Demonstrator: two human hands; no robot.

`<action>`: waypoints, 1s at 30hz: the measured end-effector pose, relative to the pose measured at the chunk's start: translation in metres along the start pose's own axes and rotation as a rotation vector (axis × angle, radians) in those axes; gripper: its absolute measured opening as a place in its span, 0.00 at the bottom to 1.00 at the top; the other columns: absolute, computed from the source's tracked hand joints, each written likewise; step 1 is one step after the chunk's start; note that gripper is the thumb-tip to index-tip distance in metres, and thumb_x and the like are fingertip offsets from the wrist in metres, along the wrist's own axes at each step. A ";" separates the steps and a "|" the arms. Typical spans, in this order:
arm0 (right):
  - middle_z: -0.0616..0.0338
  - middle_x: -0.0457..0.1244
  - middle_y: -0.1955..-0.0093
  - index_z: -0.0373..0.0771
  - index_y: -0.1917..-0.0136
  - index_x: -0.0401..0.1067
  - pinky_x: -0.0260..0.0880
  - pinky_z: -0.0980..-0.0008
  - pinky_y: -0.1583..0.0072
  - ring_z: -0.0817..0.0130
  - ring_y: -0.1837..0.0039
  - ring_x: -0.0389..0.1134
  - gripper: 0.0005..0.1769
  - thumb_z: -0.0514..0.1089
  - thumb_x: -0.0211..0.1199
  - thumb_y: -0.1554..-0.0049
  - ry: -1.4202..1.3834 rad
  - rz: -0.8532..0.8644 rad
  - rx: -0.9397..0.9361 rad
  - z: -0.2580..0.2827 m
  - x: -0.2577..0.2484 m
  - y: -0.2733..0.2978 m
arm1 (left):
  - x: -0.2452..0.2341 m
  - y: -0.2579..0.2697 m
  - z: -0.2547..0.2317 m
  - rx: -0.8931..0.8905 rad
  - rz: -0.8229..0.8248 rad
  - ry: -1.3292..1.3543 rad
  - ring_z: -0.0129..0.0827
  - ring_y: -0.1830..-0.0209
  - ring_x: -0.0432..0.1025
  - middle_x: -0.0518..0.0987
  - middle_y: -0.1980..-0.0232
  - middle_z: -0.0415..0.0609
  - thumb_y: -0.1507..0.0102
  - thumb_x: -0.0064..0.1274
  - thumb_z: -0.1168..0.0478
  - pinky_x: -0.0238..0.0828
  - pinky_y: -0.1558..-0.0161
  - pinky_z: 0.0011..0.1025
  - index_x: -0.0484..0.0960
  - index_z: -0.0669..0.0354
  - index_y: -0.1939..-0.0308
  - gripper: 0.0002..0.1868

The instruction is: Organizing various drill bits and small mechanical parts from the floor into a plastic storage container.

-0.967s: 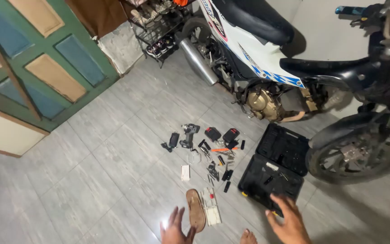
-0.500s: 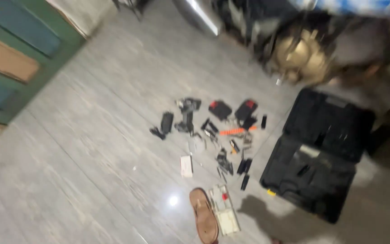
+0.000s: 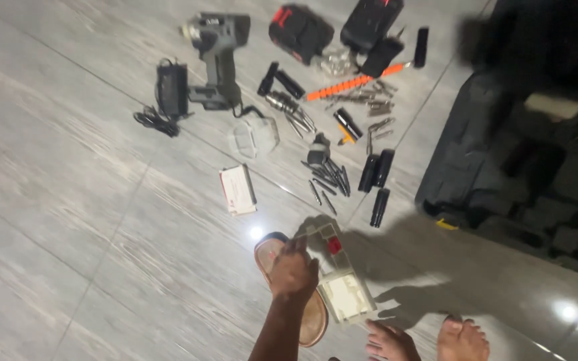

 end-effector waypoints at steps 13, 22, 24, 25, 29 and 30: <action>0.41 0.65 0.30 0.34 0.29 0.67 0.70 0.51 0.32 0.50 0.32 0.70 0.44 0.58 0.75 0.50 -0.136 0.007 -0.022 0.035 0.023 -0.012 | 0.044 -0.059 0.006 -0.031 0.084 -0.283 0.49 0.38 0.68 0.71 0.35 0.57 0.31 0.37 0.60 0.67 0.40 0.46 0.67 0.56 0.31 0.23; 0.61 0.72 0.49 0.43 0.41 0.76 0.73 0.64 0.47 0.65 0.47 0.72 0.26 0.47 0.73 0.53 -0.169 -0.122 -0.322 0.082 0.020 0.052 | 0.039 -0.053 0.024 -0.215 -0.135 0.186 0.62 0.53 0.76 0.83 0.60 0.67 0.24 0.34 0.49 0.72 0.45 0.53 0.85 0.62 0.60 0.27; 0.59 0.70 0.50 0.38 0.40 0.76 0.64 0.64 0.54 0.64 0.52 0.66 0.25 0.44 0.73 0.51 -0.220 -0.029 -0.418 0.076 0.008 0.034 | 0.039 -0.052 0.025 -0.054 -0.173 0.095 0.62 0.55 0.77 0.83 0.59 0.66 0.30 0.37 0.53 0.73 0.50 0.53 0.82 0.61 0.57 0.20; 0.56 0.69 0.52 0.33 0.40 0.76 0.55 0.64 0.60 0.63 0.57 0.60 0.24 0.41 0.73 0.48 -0.272 0.065 -0.511 0.073 0.001 0.025 | 0.039 -0.051 0.024 0.105 -0.208 0.000 0.61 0.58 0.77 0.83 0.58 0.64 0.36 0.40 0.58 0.73 0.54 0.54 0.80 0.60 0.55 0.15; 0.52 0.66 0.51 0.26 0.41 0.72 0.61 0.62 0.55 0.61 0.52 0.64 0.22 0.40 0.74 0.43 -0.269 0.046 -0.429 0.080 -0.031 0.022 | 0.024 -0.027 0.013 -0.042 -0.080 0.005 0.61 0.56 0.76 0.82 0.59 0.65 0.30 0.42 0.56 0.72 0.53 0.54 0.81 0.58 0.55 0.14; 0.51 0.66 0.49 0.26 0.39 0.72 0.64 0.61 0.52 0.60 0.50 0.65 0.23 0.41 0.71 0.43 -0.278 0.057 -0.431 0.092 -0.032 0.036 | 0.016 -0.021 0.011 -0.010 -0.143 0.109 0.60 0.58 0.76 0.82 0.59 0.64 0.34 0.46 0.58 0.72 0.55 0.54 0.81 0.56 0.52 0.12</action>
Point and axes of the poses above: each hand's wrist, its own y-axis away from the middle knuckle, its own x-axis out of the palm, z = x × y, the point moved 1 cm from there along -y, towards the middle knuckle
